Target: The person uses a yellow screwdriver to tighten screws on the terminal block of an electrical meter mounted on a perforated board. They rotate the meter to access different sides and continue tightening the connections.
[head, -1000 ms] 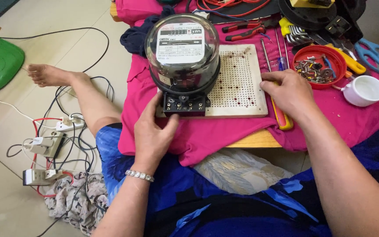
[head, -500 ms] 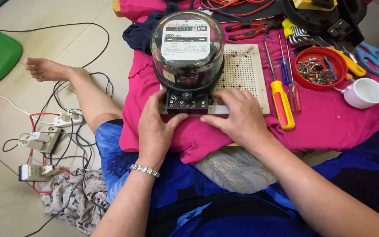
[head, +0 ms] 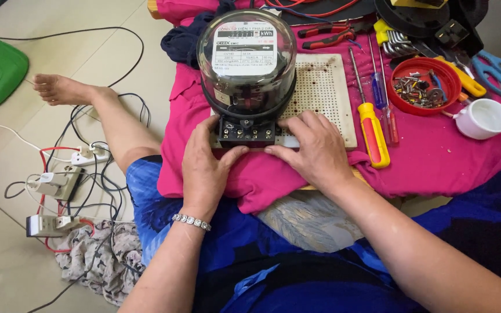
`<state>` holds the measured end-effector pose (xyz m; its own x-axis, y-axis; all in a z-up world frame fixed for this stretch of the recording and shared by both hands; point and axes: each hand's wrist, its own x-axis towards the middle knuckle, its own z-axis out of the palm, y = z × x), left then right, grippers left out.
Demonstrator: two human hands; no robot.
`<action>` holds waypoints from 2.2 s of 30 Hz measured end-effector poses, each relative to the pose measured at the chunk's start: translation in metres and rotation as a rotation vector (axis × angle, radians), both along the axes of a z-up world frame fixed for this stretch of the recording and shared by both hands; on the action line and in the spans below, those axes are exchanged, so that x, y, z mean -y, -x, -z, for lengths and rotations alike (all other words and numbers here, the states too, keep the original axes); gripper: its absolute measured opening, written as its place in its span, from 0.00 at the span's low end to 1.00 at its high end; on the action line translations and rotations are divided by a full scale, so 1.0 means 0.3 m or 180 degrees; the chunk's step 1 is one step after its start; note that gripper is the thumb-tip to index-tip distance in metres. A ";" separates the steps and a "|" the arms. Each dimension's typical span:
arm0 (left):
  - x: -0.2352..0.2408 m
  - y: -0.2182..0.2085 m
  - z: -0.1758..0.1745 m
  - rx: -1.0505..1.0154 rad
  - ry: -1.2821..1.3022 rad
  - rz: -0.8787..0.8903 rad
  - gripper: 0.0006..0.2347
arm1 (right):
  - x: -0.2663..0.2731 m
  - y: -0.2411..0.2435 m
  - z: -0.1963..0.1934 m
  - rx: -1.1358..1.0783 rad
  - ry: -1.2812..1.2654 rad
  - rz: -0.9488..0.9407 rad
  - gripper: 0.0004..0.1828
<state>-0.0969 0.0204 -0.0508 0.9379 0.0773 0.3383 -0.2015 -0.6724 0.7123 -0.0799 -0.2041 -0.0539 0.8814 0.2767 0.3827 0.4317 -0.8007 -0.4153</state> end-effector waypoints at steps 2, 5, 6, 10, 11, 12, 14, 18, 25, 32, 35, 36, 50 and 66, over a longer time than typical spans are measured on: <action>0.003 0.001 0.002 0.0015 0.0000 -0.0012 0.32 | 0.002 -0.002 0.007 -0.0025 -0.0042 0.0010 0.25; 0.006 0.004 -0.001 0.0027 0.0005 -0.0029 0.32 | 0.004 -0.002 0.013 -0.0036 -0.0130 0.0030 0.25; 0.005 0.003 -0.004 0.0024 0.0012 -0.0033 0.32 | 0.004 -0.003 0.013 -0.0023 -0.0173 0.0041 0.24; 0.004 0.003 -0.004 0.0030 -0.0013 -0.0067 0.32 | 0.004 -0.010 0.013 -0.0059 -0.0308 0.0031 0.25; 0.004 0.003 -0.005 -0.0003 -0.0007 -0.0088 0.32 | 0.005 -0.012 0.018 -0.0045 -0.0341 0.0067 0.27; 0.003 0.006 -0.003 -0.0041 -0.0002 -0.0117 0.32 | 0.005 -0.013 0.026 -0.0036 -0.0375 0.0097 0.29; 0.000 0.003 -0.002 -0.0081 -0.0001 -0.0138 0.31 | 0.005 -0.011 0.026 0.0014 -0.0316 0.0087 0.28; -0.007 -0.004 0.007 -0.0200 -0.0007 -0.0173 0.31 | 0.003 -0.006 0.034 0.0042 -0.0240 0.0090 0.26; -0.006 -0.010 0.005 -0.0230 -0.0015 -0.0231 0.31 | 0.004 -0.008 0.017 0.0016 -0.0158 0.0056 0.26; -0.008 -0.005 -0.002 -0.0192 0.0045 -0.0156 0.29 | 0.016 -0.017 0.042 0.0100 -0.0139 0.0033 0.26; -0.010 -0.006 0.011 -0.0168 -0.0014 -0.0147 0.29 | 0.019 -0.016 0.046 0.0212 -0.0024 0.0015 0.26; -0.012 -0.003 0.015 -0.0162 -0.0048 -0.0138 0.29 | 0.018 -0.013 0.047 0.0235 -0.0004 0.0018 0.26; -0.018 -0.027 0.008 -0.0286 0.0269 -0.0155 0.23 | -0.007 -0.016 0.018 0.0081 -0.0173 0.0136 0.28; 0.201 0.045 -0.061 0.1475 -0.1223 0.0447 0.11 | 0.164 -0.036 0.038 0.0515 0.0048 0.0338 0.09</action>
<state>-0.1105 -0.0398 -0.0324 0.6790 -0.2445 0.6922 -0.5372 -0.8081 0.2415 -0.0690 -0.2532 -0.0654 0.8332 0.1923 0.5184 0.4048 -0.8508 -0.3350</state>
